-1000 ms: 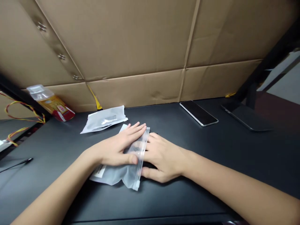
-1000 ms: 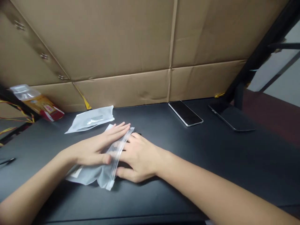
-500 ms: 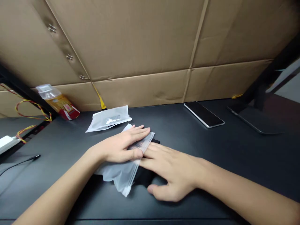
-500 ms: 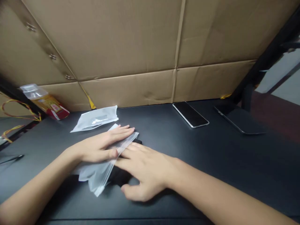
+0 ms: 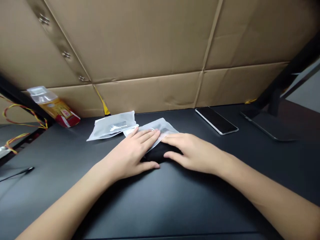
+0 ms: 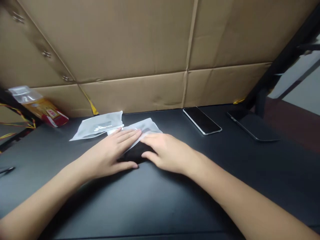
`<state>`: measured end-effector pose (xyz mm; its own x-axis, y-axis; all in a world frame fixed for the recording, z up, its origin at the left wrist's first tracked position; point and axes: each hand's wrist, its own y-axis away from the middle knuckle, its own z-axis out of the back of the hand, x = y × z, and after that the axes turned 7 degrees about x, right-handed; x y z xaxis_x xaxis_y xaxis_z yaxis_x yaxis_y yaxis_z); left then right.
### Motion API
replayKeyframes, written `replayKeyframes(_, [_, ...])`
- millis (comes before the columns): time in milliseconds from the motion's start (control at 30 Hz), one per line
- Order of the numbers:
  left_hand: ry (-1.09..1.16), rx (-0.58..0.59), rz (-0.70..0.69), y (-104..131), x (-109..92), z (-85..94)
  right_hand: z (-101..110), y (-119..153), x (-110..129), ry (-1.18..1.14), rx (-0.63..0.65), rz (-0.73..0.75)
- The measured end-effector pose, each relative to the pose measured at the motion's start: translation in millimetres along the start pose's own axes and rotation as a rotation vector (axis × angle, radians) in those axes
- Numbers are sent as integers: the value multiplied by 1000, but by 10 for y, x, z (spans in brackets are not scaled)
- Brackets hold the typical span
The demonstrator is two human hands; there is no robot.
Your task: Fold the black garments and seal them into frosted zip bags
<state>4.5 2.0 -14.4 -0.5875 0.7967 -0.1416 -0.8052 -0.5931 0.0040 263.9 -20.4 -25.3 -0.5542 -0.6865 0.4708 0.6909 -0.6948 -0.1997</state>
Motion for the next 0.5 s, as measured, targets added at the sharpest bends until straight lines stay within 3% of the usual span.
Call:
replayKeyframes(133, [57, -13, 6, -27, 76, -77, 180, 38, -188, 76, -101, 14])
replayKeyframes(367, [87, -89, 17, -78, 99, -126, -1, -20, -351, 289, -60, -53])
replayKeyframes(500, [-6, -265, 21, -108, 107, -235, -31, -65, -332, 333, -160, -42])
